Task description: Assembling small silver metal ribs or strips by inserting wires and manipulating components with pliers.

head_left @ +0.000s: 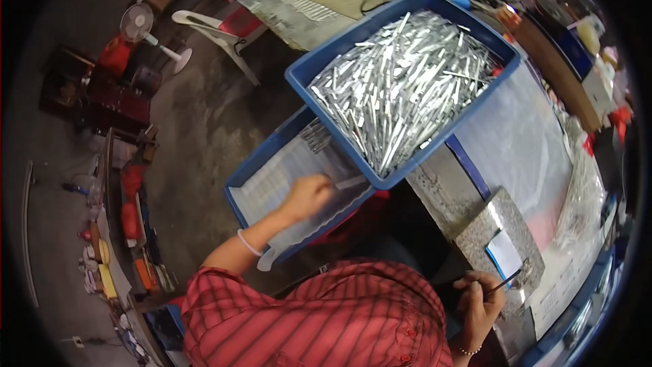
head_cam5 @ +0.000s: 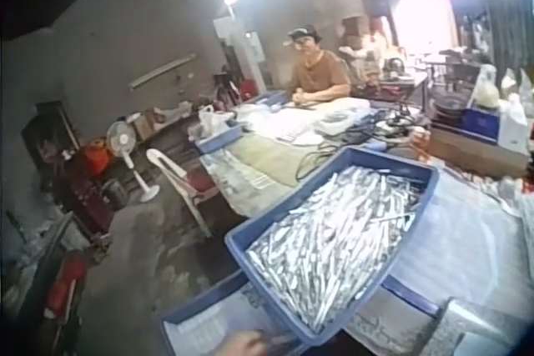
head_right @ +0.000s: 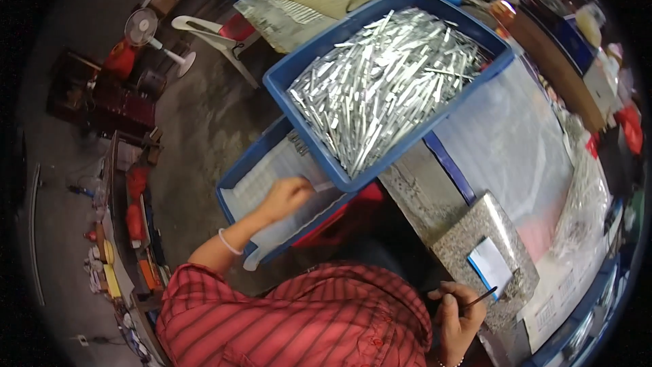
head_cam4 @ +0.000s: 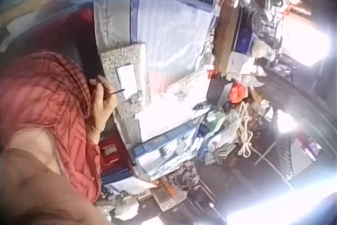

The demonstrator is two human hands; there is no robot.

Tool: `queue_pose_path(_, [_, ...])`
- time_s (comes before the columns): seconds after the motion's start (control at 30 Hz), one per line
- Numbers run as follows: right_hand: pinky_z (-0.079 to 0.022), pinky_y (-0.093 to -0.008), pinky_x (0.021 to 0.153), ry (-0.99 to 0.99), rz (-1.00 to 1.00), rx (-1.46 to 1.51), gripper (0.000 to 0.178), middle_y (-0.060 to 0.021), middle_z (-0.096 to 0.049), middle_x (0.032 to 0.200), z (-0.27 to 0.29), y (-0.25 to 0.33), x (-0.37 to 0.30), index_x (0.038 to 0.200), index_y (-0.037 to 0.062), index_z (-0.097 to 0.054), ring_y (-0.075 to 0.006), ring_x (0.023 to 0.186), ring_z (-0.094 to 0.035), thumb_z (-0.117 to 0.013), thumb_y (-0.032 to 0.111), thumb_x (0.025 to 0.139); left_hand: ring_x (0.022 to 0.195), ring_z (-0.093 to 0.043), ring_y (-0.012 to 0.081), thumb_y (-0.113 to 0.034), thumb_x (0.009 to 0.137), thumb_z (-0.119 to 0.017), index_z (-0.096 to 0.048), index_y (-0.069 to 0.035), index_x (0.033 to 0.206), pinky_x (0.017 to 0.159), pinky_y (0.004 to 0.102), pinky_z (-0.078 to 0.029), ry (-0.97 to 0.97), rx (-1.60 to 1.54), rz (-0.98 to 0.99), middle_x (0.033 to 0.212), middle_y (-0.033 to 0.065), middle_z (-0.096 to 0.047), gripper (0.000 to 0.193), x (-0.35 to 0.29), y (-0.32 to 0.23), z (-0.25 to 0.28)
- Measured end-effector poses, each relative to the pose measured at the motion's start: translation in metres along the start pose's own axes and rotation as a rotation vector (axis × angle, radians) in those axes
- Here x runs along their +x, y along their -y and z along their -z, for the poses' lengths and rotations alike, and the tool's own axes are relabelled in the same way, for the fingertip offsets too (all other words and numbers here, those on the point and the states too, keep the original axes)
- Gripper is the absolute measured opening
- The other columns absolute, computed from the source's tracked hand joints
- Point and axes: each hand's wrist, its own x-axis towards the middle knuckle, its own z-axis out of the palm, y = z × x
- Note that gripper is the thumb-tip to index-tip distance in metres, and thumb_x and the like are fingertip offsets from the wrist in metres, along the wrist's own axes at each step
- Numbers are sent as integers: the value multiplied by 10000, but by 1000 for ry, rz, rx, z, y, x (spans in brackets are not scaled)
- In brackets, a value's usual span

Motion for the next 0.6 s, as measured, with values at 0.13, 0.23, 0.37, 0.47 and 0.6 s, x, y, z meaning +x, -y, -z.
queue_pose_path(0.13, [-307, -177, 410, 106, -6, -72, 147, -84, -661, 765, -21, 4, 7, 990, -11, -595, -37, 456, -419, -558, 108, 912, 808, -624, 363, -144, 814, -560, -656, -27, 855, 720, 435, -492, -355, 241, 62, 845, 181, -645, 156, 45, 74, 16])
queue_pose_path(0.23, [-297, -171, 427, 141, -28, -106, 146, -72, -660, 768, -37, 11, 8, 992, -11, -600, -29, 474, -421, -567, 107, 912, 808, -601, 352, -159, 808, -596, -626, -52, 818, 703, 447, -472, -587, 326, 0, 810, 160, -613, 111, 86, 102, 10])
queue_pose_path(0.37, [-378, -190, 515, 204, 33, -261, 147, -65, -663, 792, -44, 11, 12, 966, -33, -612, -52, 583, -511, -577, 97, 906, 790, -566, 286, -199, 796, -634, -507, -109, 731, 650, 421, -429, -608, 706, -48, 772, 88, -535, 169, 111, 138, 7])
queue_pose_path(0.47, [-460, -224, 659, 208, -17, -320, 150, -80, -664, 814, -46, 24, 13, 998, -33, -628, -103, 728, -595, -580, 66, 897, 827, -570, 278, -172, 797, -627, -551, -97, 791, 680, 412, -435, -605, 706, -1, 833, 87, -556, 107, 117, 118, 9])
queue_pose_path(0.6, [-488, -256, 707, 283, 18, -423, 161, -105, -675, 846, -48, 40, 17, 1007, -31, -642, -149, 787, -639, -543, 48, 909, 846, -568, 300, -113, 795, -608, -598, -63, 902, 704, 415, -437, -717, 603, -89, 879, 114, -575, 118, 91, 90, 25])
